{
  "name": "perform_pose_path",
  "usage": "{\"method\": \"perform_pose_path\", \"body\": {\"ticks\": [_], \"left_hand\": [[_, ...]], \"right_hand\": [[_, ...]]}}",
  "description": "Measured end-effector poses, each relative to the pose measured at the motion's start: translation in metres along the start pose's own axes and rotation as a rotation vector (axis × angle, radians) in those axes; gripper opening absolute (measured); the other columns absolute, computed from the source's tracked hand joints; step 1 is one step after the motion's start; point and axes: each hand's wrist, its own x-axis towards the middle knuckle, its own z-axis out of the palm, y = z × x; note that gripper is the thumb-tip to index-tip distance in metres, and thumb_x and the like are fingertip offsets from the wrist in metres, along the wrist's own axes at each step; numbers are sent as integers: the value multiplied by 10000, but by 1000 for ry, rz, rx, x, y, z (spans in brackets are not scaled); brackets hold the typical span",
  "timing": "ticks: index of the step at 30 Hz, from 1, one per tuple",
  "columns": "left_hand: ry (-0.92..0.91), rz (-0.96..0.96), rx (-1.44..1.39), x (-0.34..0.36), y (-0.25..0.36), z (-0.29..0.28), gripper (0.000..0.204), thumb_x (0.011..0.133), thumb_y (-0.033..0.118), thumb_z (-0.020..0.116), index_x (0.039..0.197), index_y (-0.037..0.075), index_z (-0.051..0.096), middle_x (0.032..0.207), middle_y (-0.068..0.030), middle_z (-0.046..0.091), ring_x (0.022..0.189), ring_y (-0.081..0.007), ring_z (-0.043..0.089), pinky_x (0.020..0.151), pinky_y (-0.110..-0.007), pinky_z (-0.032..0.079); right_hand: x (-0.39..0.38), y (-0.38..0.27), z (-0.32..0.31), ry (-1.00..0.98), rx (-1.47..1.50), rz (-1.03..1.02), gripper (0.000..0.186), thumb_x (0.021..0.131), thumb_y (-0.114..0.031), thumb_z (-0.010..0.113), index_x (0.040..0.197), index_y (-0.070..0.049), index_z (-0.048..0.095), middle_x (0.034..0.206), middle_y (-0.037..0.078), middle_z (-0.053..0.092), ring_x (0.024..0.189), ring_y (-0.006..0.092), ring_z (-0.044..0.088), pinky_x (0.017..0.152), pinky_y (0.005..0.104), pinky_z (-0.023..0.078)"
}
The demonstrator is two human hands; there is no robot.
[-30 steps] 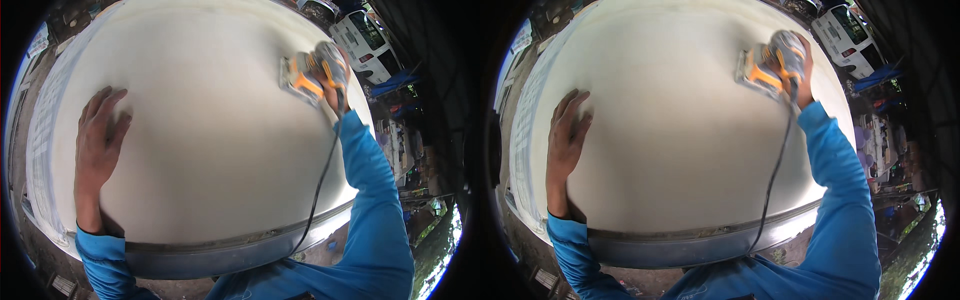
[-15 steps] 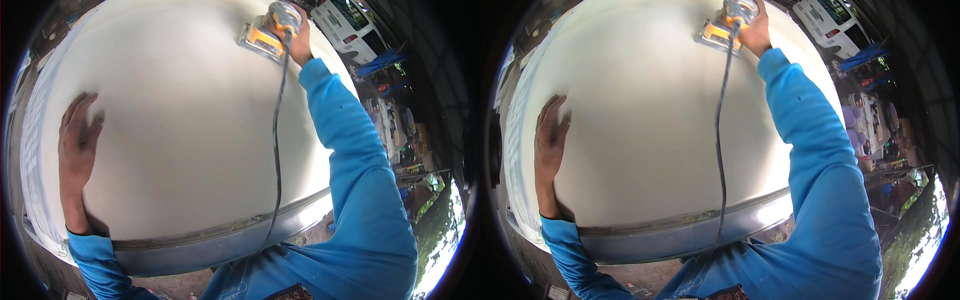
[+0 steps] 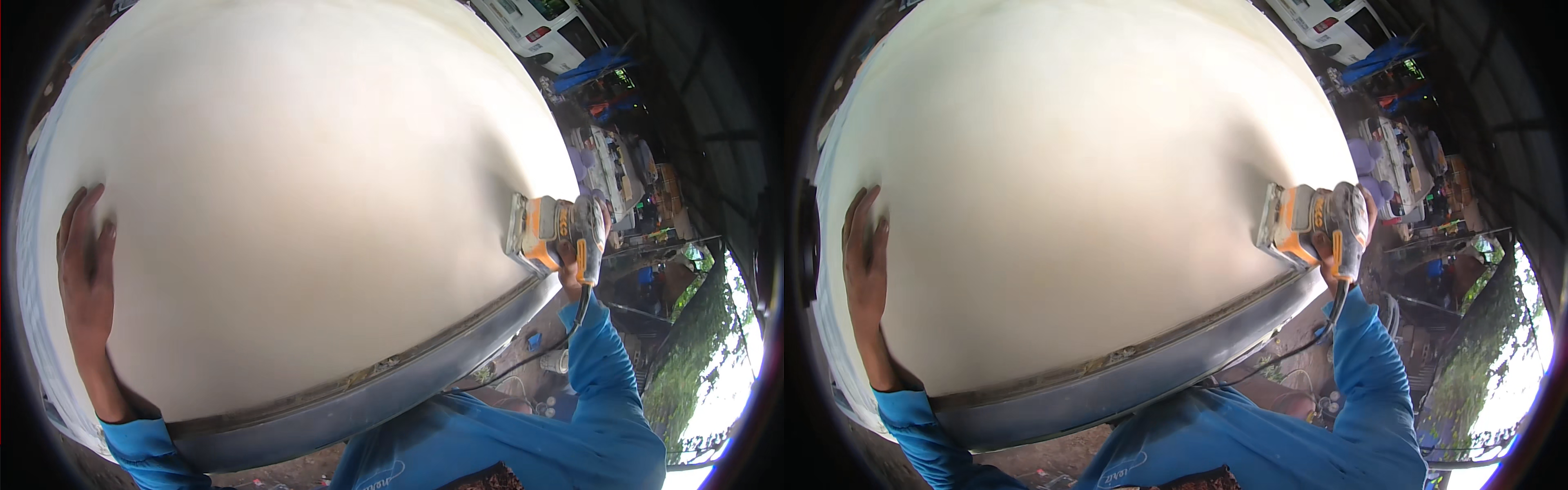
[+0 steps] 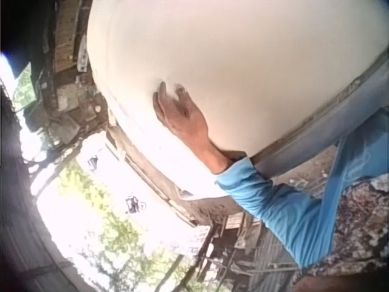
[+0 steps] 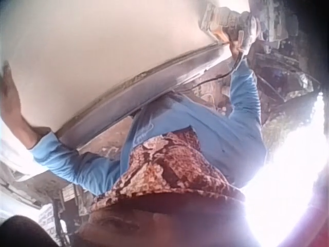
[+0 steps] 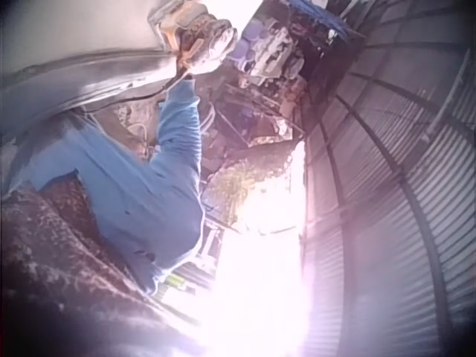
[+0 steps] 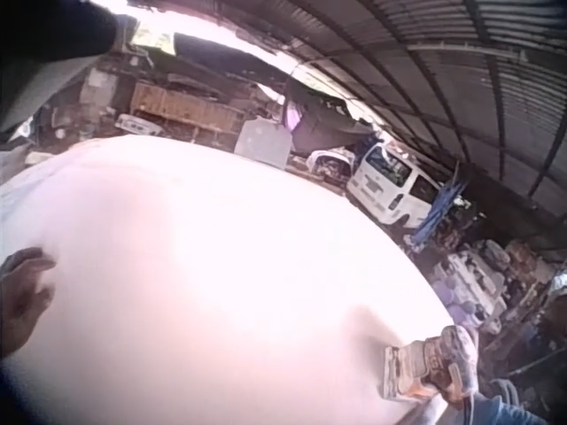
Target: Sanding the roof of a car using an electric orbital sander in preparation for bodywork.
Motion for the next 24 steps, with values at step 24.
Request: {"method": "perform_pose_path", "body": {"ticks": [24], "left_hand": [[1,7,-73,-3,0,-2,399,1017,240,552,1405,151,571,1504,-124,495,1426,-322,429,1189,-484,339]], "right_hand": [[289,96,241,-92,109,-240,777,752,-160,872,1381,-24,436,1220,163,605,1111,264,602,958,375,508]]}}
